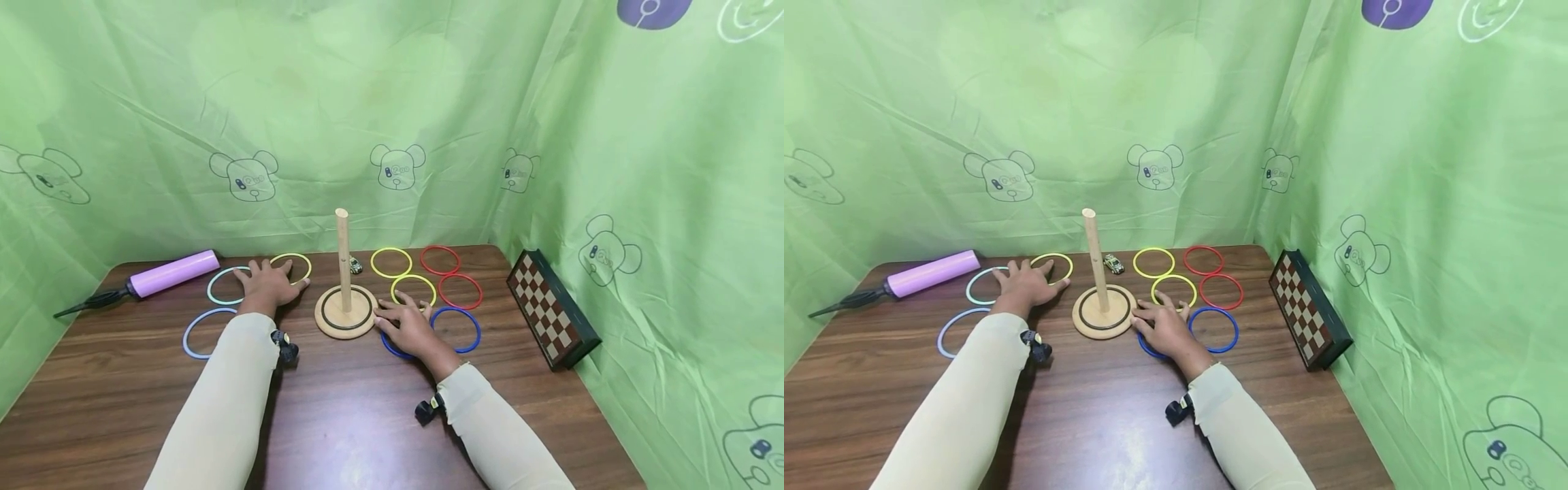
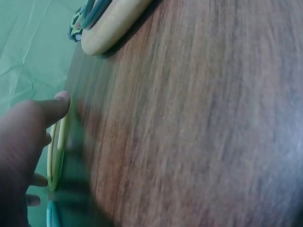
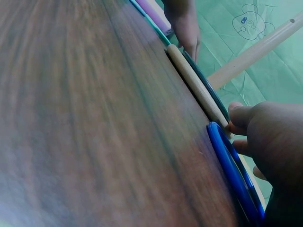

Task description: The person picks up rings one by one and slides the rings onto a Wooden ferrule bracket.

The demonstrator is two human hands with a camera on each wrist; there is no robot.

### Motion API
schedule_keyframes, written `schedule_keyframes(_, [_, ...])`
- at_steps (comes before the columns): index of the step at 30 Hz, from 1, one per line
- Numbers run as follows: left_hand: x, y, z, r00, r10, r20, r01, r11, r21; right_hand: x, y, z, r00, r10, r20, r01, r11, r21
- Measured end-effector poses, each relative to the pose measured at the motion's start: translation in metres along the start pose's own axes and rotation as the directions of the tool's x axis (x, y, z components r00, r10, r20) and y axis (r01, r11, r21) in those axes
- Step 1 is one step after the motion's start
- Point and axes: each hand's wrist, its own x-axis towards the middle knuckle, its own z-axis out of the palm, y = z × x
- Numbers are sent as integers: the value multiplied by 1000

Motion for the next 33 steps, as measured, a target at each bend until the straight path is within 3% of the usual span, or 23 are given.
schedule_keyframes(9, [4, -2, 1, 1000, -14, 4, 14, 1000, -3, 1, -2, 0, 1000, 1, 2, -1, 1000, 3])
schedule_keyframes(16, [3, -6, 7, 998, -7, -55, 7, 1000, 7, 2, -2, -2, 1000, -7, 2, 7, 1000, 15])
schedule_keyframes(26, [-3, -2, 4, 986, 24, -165, -28, 999, -21, 2, 1, -2, 1000, -2, -13, 2, 1000, 13])
schedule_keyframes(33, [-17, 2, 1, 975, 33, -219, -52, 995, -80, 0, 0, -1, 1000, 2, 3, -2, 1000, 20])
